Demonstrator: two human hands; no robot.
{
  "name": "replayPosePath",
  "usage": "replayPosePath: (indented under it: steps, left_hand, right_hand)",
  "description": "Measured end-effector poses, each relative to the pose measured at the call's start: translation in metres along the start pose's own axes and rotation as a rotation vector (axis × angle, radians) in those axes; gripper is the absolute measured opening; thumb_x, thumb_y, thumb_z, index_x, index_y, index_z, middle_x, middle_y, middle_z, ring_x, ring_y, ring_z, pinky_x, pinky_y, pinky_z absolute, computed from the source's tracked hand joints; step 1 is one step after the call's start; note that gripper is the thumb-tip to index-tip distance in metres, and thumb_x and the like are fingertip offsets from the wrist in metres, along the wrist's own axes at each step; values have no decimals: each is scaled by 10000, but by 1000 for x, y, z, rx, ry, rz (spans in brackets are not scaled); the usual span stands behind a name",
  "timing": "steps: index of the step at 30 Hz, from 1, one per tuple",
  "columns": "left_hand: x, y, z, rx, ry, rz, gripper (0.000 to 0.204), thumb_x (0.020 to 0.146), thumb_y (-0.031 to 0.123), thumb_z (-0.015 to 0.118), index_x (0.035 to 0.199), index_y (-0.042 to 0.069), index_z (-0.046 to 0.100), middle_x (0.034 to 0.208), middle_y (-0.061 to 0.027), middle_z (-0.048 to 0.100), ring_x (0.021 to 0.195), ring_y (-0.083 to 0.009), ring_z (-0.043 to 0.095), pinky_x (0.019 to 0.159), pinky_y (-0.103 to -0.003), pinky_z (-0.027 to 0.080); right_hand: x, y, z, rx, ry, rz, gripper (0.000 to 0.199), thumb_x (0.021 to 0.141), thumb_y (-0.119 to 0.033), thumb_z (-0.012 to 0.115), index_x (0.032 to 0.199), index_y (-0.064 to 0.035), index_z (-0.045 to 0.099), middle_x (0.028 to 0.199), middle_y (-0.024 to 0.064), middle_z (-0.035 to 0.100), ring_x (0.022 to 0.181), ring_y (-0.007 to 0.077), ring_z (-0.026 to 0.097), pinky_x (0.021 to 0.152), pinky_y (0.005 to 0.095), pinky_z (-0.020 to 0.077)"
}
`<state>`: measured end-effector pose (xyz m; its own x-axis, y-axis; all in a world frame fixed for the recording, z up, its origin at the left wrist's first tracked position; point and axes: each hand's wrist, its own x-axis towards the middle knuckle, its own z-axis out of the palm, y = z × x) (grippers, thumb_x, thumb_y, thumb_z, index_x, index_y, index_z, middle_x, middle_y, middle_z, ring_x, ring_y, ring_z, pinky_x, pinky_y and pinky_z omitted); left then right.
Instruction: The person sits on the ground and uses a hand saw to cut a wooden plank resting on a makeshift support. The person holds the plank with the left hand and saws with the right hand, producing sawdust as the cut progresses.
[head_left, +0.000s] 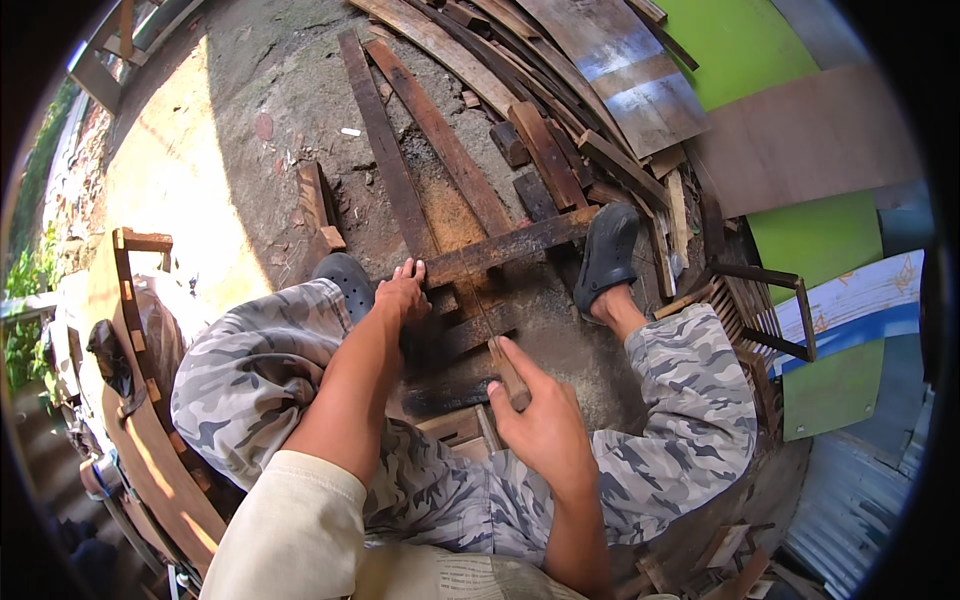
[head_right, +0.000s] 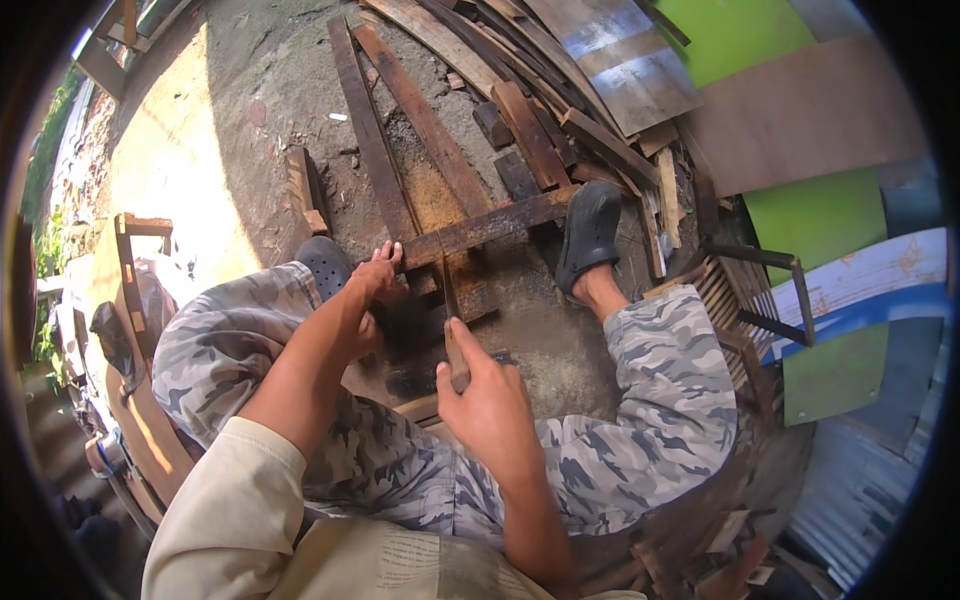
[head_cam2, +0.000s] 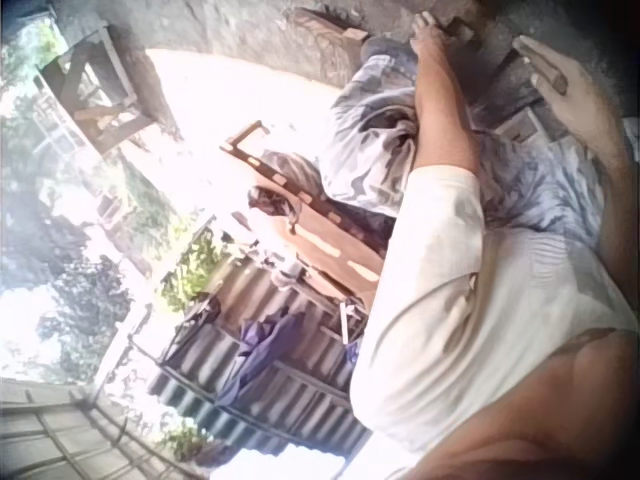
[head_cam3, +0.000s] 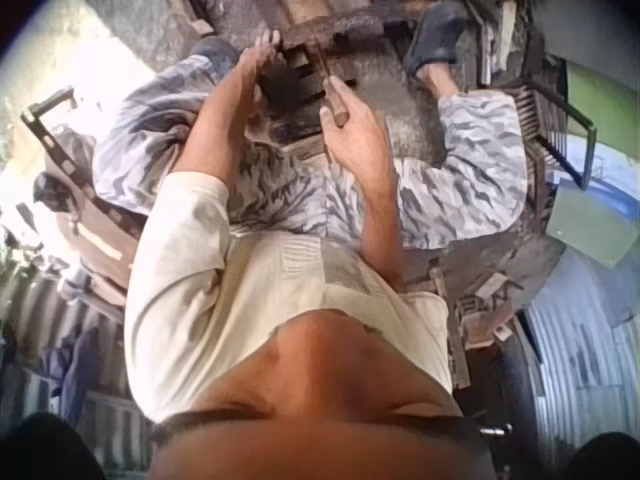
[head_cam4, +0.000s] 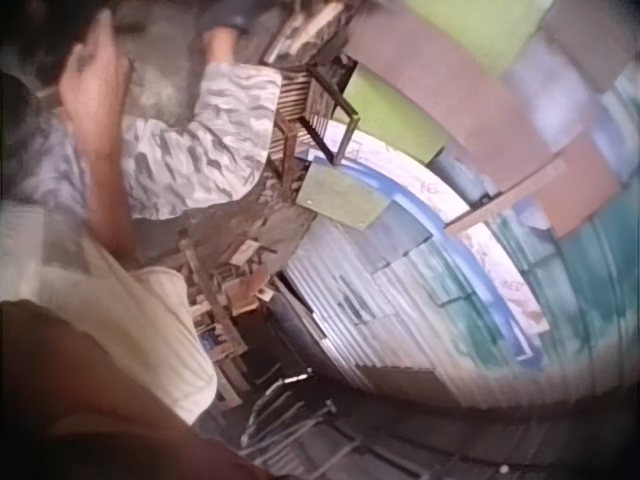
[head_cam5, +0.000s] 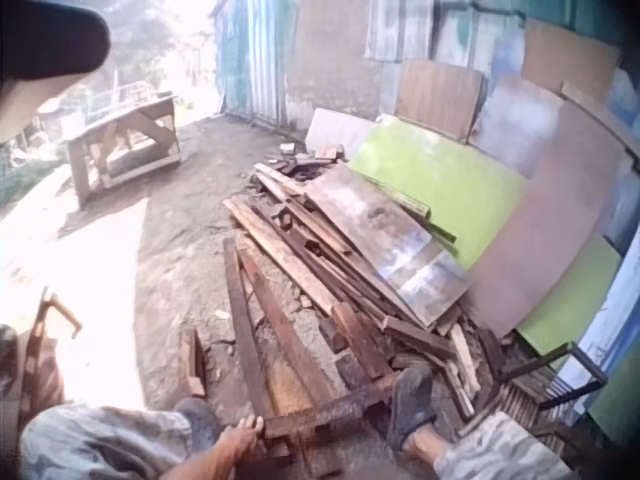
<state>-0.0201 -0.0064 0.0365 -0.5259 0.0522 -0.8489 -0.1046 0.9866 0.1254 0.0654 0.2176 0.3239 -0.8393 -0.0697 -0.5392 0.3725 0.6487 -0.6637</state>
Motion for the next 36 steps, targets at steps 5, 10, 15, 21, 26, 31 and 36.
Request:
replayPosePath:
  steps: [5,10,15,21,26,31,36]
  left_hand:
    - [33,-31,12,44,70,3,822,946,294,573,1632,202,130,1706,-46,118,1538,-273,242,1224,-507,249]
    - [10,-1,3,50,84,-4,758,953,193,508,1628,200,163,1705,-34,129,1532,-255,263,1217,-493,267]
    - [5,-3,3,13,112,18,760,950,184,515,1627,192,170,1706,-36,126,1534,-249,257,1219,-478,270]
    - [2,4,2,164,257,54,559,967,207,565,1503,95,451,1542,-101,444,1400,-285,471,1082,-464,464]
    - [22,4,7,325,357,204,269,966,155,563,1130,20,729,1269,-157,646,1199,-318,624,906,-455,578]
    - [32,4,17,383,404,256,265,961,146,552,1060,14,758,1171,-163,696,1106,-329,662,827,-442,602]
    - [30,7,12,391,402,279,254,947,152,557,1023,47,775,1161,-150,700,1102,-312,663,825,-427,597]
  right_hand:
    - [-5,19,1,64,19,-34,487,900,-157,670,1370,-48,600,1082,285,698,1019,404,697,888,384,529]
    - [-79,54,-5,36,-159,262,516,883,-95,673,1389,-43,586,1128,262,709,1007,350,728,879,352,534]
    - [-92,61,23,161,84,64,537,881,-57,651,1412,-50,569,1152,248,712,1040,282,727,866,330,539]
    - [-32,52,28,134,181,-145,539,881,-58,644,1414,-54,567,1211,242,694,1135,300,691,930,341,521]
    - [-16,55,30,115,141,-120,533,886,-71,640,1414,-59,569,1263,246,669,1195,319,658,966,356,510]
    - [-37,64,30,126,78,1,544,881,-90,646,1419,-65,566,1236,245,682,1159,332,675,947,353,519]
    - [4,63,46,104,76,35,561,854,-82,630,1412,-78,571,1162,270,693,1087,369,696,891,374,534]
